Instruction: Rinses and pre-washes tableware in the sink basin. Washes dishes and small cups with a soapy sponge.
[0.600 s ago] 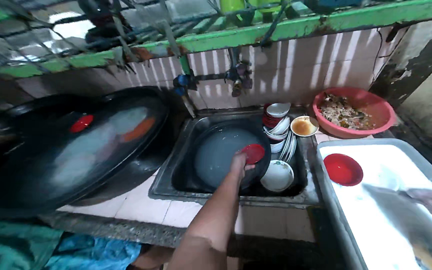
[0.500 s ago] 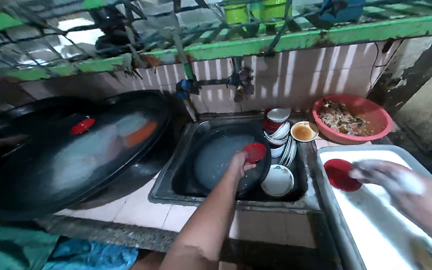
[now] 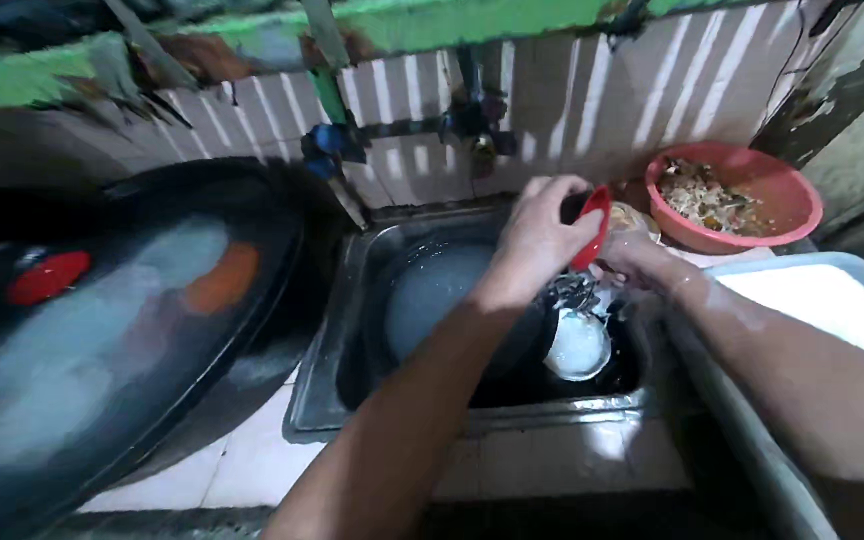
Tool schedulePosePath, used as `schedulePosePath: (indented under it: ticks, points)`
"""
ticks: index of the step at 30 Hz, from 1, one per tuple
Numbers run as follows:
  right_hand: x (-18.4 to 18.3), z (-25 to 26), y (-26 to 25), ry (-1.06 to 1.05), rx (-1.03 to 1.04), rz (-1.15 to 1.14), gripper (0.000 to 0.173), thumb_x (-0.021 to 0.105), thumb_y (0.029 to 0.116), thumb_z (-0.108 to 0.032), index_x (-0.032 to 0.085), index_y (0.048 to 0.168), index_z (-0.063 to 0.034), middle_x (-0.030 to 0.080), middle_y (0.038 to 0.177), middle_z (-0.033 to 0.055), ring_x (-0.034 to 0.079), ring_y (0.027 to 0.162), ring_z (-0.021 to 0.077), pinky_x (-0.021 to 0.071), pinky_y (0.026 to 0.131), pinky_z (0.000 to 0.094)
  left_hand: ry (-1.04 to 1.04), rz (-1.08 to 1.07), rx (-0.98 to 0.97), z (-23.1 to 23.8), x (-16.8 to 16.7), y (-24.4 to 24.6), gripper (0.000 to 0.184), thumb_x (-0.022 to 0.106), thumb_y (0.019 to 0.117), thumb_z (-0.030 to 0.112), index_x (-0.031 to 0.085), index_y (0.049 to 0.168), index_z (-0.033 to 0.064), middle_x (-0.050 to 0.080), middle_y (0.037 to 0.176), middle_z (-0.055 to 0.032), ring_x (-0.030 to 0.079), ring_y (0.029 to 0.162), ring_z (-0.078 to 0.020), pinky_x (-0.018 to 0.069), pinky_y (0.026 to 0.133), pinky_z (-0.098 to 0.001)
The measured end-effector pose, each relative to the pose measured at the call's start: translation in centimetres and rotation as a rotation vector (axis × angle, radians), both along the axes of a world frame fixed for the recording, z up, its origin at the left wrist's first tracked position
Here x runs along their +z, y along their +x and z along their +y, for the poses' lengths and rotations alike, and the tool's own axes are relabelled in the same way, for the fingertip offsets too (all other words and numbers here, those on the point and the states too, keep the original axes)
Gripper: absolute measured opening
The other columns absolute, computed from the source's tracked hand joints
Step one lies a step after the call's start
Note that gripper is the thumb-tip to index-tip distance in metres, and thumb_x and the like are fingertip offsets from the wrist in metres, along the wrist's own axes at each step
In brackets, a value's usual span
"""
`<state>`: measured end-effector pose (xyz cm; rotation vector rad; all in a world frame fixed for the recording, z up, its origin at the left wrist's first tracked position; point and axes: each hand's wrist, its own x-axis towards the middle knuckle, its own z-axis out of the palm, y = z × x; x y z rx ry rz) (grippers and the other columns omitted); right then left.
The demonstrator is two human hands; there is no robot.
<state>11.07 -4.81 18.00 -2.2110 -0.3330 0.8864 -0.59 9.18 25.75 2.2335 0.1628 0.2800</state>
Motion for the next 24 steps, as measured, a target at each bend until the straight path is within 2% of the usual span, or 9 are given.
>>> schedulePosePath:
  ticks: [2, 4, 6, 9, 11, 14, 18, 22, 24]
  points:
    - [-3.3, -1.4, -0.8, -0.041, 0.220, 0.087, 0.058, 0.041, 0.1087, -0.048, 0.067, 0.099, 0.0028, 0.063, 0.064, 0.0117, 0.060, 0.048, 0.0211, 0.0554, 0.049, 0.0406, -0.004, 0.076, 0.060, 3.4, -4.3, -1.5, 0.034, 0.070, 0.0958, 0.026, 0.068, 0.126, 0.0091, 0.059, 0.134, -0.0156, 0.057, 0.124, -0.0281, 0.0492, 0.102, -0.0486]
    - [-5.7, -2.0, -2.7, -0.327, 0.488, 0.162, 0.049, 0.051, 0.1069, -0.044, 0.068, 0.118, 0.0016, 0.069, 0.092, 0.0177, 0.068, 0.080, 0.0289, 0.0562, 0.078, 0.0495, 0.118, 0.278, 0.153, 7.8, -10.1, -3.7, 0.034, 0.068, 0.0974, 0.029, 0.070, 0.126, 0.0109, 0.061, 0.134, -0.0163, 0.057, 0.126, -0.0308, 0.0481, 0.105, -0.0512]
    - [-8.2, -2.2, -5.5, -0.620, 0.606, 0.115, 0.056, 0.071, 0.0945, -0.047, 0.069, 0.122, 0.0023, 0.068, 0.120, 0.0252, 0.063, 0.117, 0.0413, 0.0452, 0.103, 0.0652, 0.327, 0.428, 0.199, 11.6, -16.1, -6.5, 0.032, 0.067, 0.0980, 0.032, 0.071, 0.123, 0.0129, 0.064, 0.129, -0.0169, 0.061, 0.121, -0.0348, 0.0510, 0.101, -0.0554]
    - [-11.0, -2.4, -8.7, -0.724, 0.579, 0.067, 0.071, 0.074, 0.0901, -0.050, 0.060, 0.137, 0.0011, 0.056, 0.141, 0.0284, 0.049, 0.137, 0.0458, 0.0370, 0.111, 0.0683, 0.456, 0.596, 0.184, 14.3, -21.7, -9.0, 0.036, 0.064, 0.0996, 0.031, 0.068, 0.129, 0.0095, 0.060, 0.134, -0.0221, 0.059, 0.124, -0.0398, 0.0483, 0.104, -0.0572]
    - [-12.0, -2.4, -9.9, -0.746, 0.556, 0.028, 0.071, 0.071, 0.0924, -0.049, 0.053, 0.147, -0.0067, 0.051, 0.149, 0.0258, 0.045, 0.141, 0.0445, 0.0371, 0.111, 0.0675, 0.330, 0.697, 0.183, 13.9, -23.7, -9.5, 0.040, 0.061, 0.1017, 0.028, 0.063, 0.136, 0.0072, 0.059, 0.138, -0.0210, 0.058, 0.127, -0.0367, 0.0466, 0.108, -0.0532]
    - [-12.7, -2.5, -11.1, -0.739, 0.582, 0.043, 0.056, 0.069, 0.0951, -0.025, 0.054, 0.147, -0.0113, 0.046, 0.153, 0.0250, 0.039, 0.144, 0.0477, 0.0306, 0.111, 0.0736, -0.183, 0.775, 0.278, 12.9, -24.7, -9.7, 0.047, 0.060, 0.1010, 0.013, 0.049, 0.146, 0.0041, 0.059, 0.137, -0.0203, 0.060, 0.124, -0.0321, 0.0495, 0.104, -0.0485]
    - [-10.6, -2.4, -9.7, -0.592, 0.744, 0.188, 0.044, 0.057, 0.1028, -0.033, 0.065, 0.130, -0.0001, 0.062, 0.133, 0.0287, 0.056, 0.128, 0.0467, 0.0396, 0.103, 0.0719, -0.780, 0.650, 0.377, 11.3, -23.3, -8.9, 0.058, 0.055, 0.0941, -0.003, 0.045, 0.149, 0.0106, 0.062, 0.124, -0.0203, 0.066, 0.099, -0.0296, 0.0575, 0.078, -0.0443]
    - [-7.0, -2.9, -10.2, -0.528, 0.698, 0.326, 0.060, 0.062, 0.0992, -0.050, 0.060, 0.139, -0.0060, 0.060, 0.138, 0.0261, 0.054, 0.132, 0.0430, 0.0374, 0.107, 0.0689, -0.864, 0.564, 0.208, 8.1, -17.8, -5.3, 0.052, 0.055, 0.0956, -0.001, 0.047, 0.146, 0.0090, 0.063, 0.126, -0.0186, 0.066, 0.103, -0.0286, 0.0584, 0.083, -0.0445]
    - [-6.4, -3.5, -10.7, -0.458, 0.651, 0.305, 0.064, 0.070, 0.0972, -0.041, 0.050, 0.151, -0.0129, 0.057, 0.143, 0.0243, 0.052, 0.135, 0.0419, 0.0367, 0.110, 0.0658, -0.879, 0.541, 0.111, 6.2, -15.1, -3.4, 0.046, 0.054, 0.0982, 0.001, 0.049, 0.143, 0.0081, 0.065, 0.120, -0.0183, 0.067, 0.098, -0.0278, 0.0585, 0.079, -0.0429]
